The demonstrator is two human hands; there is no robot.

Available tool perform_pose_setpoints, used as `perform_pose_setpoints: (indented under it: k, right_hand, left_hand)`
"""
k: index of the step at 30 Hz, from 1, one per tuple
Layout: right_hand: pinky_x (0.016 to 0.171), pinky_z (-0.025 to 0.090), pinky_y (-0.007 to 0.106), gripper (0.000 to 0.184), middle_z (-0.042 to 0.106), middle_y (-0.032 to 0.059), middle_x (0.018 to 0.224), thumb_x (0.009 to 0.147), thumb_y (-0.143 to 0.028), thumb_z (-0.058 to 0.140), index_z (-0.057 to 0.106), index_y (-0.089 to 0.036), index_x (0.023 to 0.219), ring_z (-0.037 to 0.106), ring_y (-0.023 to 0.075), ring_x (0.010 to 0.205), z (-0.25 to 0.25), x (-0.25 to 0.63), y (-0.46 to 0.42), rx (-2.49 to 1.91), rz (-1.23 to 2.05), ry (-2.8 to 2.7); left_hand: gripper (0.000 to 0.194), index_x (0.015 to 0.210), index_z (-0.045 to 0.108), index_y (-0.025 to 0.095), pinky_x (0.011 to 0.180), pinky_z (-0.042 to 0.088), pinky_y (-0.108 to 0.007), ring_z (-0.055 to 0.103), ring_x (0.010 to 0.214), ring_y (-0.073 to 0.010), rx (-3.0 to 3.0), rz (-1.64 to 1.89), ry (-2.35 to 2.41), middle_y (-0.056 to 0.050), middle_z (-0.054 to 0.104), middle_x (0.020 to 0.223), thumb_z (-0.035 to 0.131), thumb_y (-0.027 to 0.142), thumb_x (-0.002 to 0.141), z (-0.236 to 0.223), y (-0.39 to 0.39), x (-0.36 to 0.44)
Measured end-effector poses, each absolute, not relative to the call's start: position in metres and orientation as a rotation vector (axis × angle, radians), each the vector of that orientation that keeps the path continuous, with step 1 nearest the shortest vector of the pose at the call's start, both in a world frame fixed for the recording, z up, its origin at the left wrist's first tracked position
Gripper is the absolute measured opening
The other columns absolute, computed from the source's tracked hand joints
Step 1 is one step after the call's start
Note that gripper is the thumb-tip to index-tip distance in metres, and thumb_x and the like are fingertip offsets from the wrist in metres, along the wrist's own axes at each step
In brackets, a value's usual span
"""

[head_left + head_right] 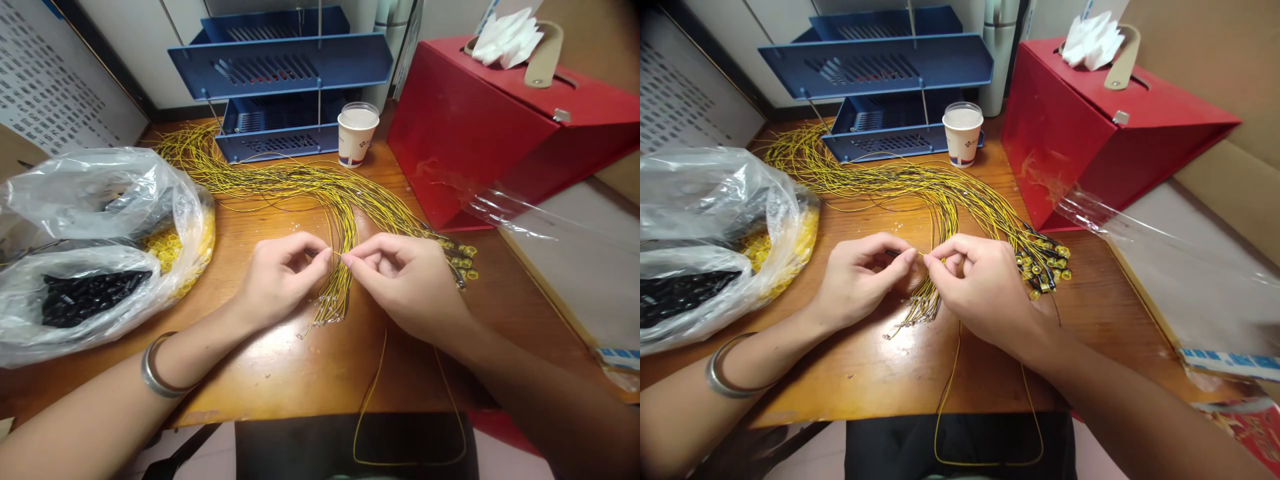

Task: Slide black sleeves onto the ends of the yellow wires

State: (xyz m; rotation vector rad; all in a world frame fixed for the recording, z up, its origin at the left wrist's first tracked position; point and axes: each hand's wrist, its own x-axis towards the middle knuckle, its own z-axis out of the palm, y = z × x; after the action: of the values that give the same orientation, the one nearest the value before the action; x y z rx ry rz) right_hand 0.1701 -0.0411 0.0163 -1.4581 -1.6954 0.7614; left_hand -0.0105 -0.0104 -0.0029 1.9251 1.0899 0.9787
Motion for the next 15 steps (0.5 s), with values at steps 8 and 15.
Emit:
perform_pose_setpoints:
  k: [8, 15]
  right_hand:
    - [0.044, 0.027, 0.026, 0.015, 0.051, -0.0023, 0.052, 0.083, -0.028, 0.063, 0.069, -0.019, 0.072, 0.037, 0.0081, 0.045, 0.0178, 0.1725, -0.0417, -1.470, 0.686, -1.643]
    - [0.043, 0.025, 0.025, 0.012, 0.048, -0.0032, 0.050, 0.081, -0.025, 0.064, 0.067, -0.019, 0.070, 0.036, 0.0077, 0.044, 0.0191, 0.1717, -0.0412, -1.460, 0.699, -1.610]
  left_hand:
    - [0.018, 0.087, 0.073, 0.016, 0.057, 0.051, -0.020, 0.067, 0.067, -0.0129, 1.689, 1.101, 1.103, -0.004, 0.076, 0.081, 0.066, 0.033, 0.086, -0.0020, -0.0098, -0.0083]
    - [0.018, 0.084, 0.074, 0.017, 0.052, 0.047, -0.018, 0.063, 0.063, -0.0106, 1.714, 1.116, 1.130, -0.003, 0.073, 0.076, 0.066, 0.032, 0.087, -0.0037, -0.0083, -0.0093]
